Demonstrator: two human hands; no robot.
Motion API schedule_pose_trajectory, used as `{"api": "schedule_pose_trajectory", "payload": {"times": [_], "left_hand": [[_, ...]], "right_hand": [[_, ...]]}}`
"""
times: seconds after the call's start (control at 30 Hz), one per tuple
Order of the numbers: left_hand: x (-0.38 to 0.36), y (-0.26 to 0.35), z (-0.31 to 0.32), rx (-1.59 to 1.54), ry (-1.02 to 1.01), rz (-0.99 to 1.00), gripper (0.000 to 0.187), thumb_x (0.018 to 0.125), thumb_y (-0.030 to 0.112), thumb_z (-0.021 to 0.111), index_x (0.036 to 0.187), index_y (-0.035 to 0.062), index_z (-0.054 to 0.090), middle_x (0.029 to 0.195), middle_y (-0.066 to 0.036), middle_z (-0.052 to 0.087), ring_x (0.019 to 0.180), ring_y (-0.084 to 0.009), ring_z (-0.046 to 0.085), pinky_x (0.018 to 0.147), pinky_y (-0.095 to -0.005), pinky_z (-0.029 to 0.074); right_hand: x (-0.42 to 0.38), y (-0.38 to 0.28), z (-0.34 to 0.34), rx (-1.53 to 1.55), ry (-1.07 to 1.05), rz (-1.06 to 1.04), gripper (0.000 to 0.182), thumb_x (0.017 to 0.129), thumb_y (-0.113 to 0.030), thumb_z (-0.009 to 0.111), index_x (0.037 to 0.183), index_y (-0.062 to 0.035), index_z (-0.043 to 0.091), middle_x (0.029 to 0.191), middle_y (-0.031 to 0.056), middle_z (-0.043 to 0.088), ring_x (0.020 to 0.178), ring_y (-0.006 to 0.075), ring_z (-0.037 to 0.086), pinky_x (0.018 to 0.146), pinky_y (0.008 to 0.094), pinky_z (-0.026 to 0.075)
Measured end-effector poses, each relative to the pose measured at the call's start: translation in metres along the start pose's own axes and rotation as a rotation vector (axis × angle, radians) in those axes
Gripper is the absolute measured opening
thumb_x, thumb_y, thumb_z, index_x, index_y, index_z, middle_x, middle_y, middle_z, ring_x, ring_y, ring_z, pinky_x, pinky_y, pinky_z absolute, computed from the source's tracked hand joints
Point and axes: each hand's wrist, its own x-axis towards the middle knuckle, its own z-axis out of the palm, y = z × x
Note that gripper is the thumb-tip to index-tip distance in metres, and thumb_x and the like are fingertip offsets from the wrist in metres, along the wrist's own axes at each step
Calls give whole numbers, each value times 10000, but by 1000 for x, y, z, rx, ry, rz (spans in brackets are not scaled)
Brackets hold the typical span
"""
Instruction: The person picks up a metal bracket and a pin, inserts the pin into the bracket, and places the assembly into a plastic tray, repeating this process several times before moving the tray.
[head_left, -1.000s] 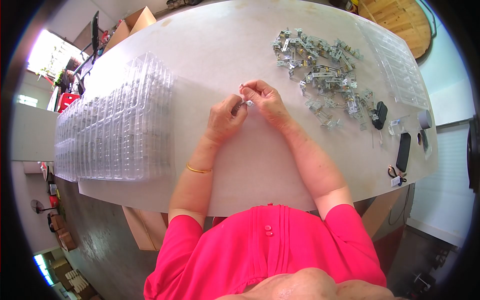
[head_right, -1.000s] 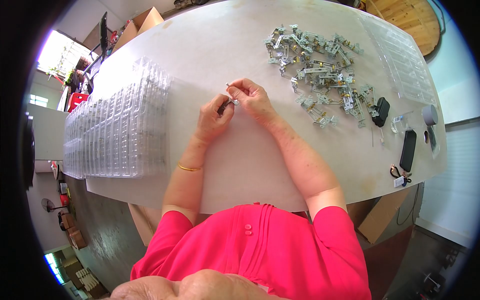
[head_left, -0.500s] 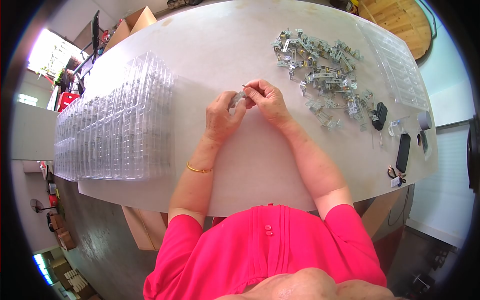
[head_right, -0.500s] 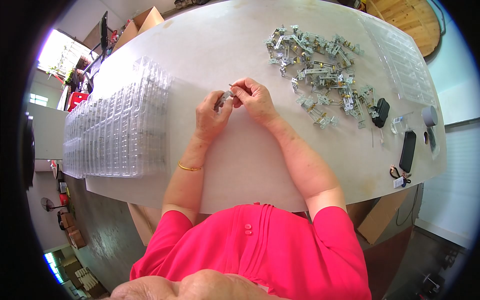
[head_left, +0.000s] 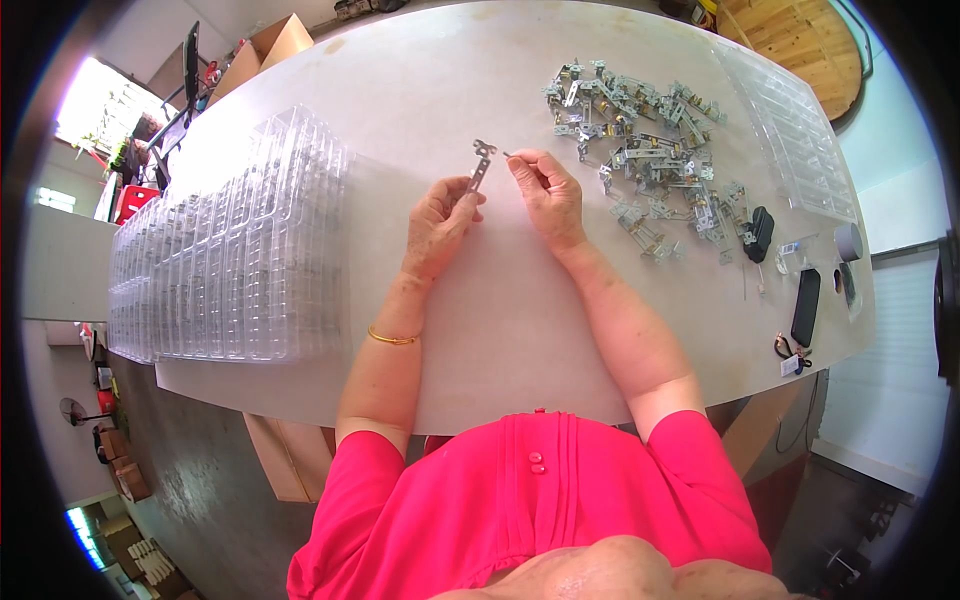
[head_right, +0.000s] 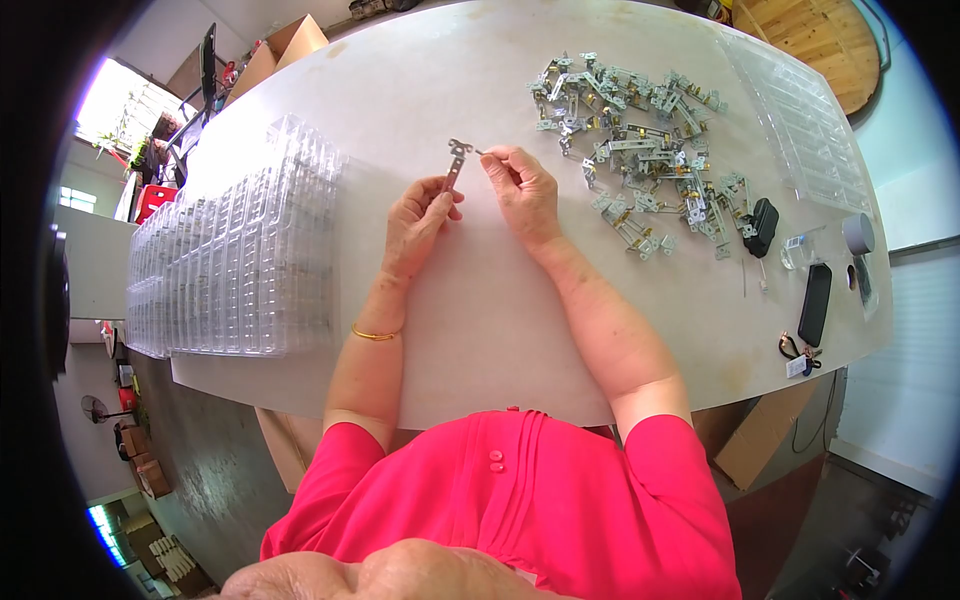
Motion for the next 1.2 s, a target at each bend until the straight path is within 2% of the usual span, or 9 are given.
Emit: {"api": "schedule_pose_trajectory", "payload": {"times": [0.17, 0.27, 0.53, 0.57, 0.67, 0.87, 0.97, 1.07, 1.2], "left_hand": [[3, -5, 2, -54, 91, 31, 313, 1012, 96, 651, 1303, -5, 591, 1097, -64, 718, 884, -105, 683, 703, -223, 531], [4, -8, 1, -46, 97, 56, 337, 989, 75, 681, 1306, 3, 593, 1089, -51, 710, 905, -103, 682, 705, -222, 535], [7, -20, 2, 68, 143, 175, 393, 890, 62, 781, 1252, 22, 633, 1021, -49, 696, 859, -102, 659, 781, -263, 557], [7, -20, 2, 87, 141, 185, 395, 887, 59, 782, 1251, 24, 634, 1023, -51, 696, 863, -102, 659, 784, -264, 557], [5, -17, 3, 157, 138, 217, 397, 882, 51, 783, 1250, 30, 635, 1027, -55, 695, 871, -102, 659, 792, -266, 558], [7, -23, 3, 110, 150, 227, 383, 898, 47, 766, 1253, 18, 626, 1020, -47, 692, 856, -105, 660, 758, -265, 557], [8, -21, 0, 25, 149, 163, 335, 937, 51, 728, 1250, 3, 618, 1019, -45, 694, 847, -109, 670, 743, -256, 551], [5, -7, -2, -61, 127, 74, 276, 987, 69, 674, 1248, 0, 618, 1016, -53, 701, 843, -123, 686, 748, -241, 542], [1, 1, -6, -126, 2, 14, 247, 1006, 105, 638, 1229, 0, 629, 1002, -68, 719, 834, -134, 690, 748, -250, 540]], "right_hand": [[-9, -23, 6, -95, -66, -232, 77, 975, -82, 663, 1034, -69, 711, 896, 104, 707, 767, 244, 698, 667, 357, 547], [-13, -25, 6, -146, -116, -256, 89, 966, -61, 644, 1026, -76, 709, 923, 122, 716, 786, 304, 700, 683, 383, 559], [-13, -24, 2, -282, -171, -378, 78, 944, -87, 669, 1014, -76, 701, 931, 120, 716, 820, 328, 704, 696, 406, 566], [-13, -22, 3, -280, -169, -408, 75, 941, -90, 672, 1010, -78, 700, 928, 121, 714, 820, 331, 702, 694, 409, 565], [-14, -23, 4, -257, -110, -244, 82, 938, -69, 692, 1019, -60, 695, 929, 130, 711, 813, 319, 702, 698, 373, 557], [-12, -20, 2, -268, -219, -366, 63, 947, -93, 692, 995, -54, 683, 917, 140, 705, 786, 341, 680, 691, 382, 549], [-13, -17, 2, -281, -207, -280, 65, 968, -114, 684, 1001, -58, 679, 900, 123, 710, 769, 273, 695, 675, 351, 540], [-12, -14, 1, -178, -238, -20, 75, 999, -137, 666, 1025, -67, 678, 913, 71, 729, 790, 168, 702, 672, 311, 538], [-7, -11, 3, 262, -165, 130, 103, 1029, -162, 645, 1071, -73, 675, 954, 25, 735, 831, 107, 690, 692, 278, 545]]}}
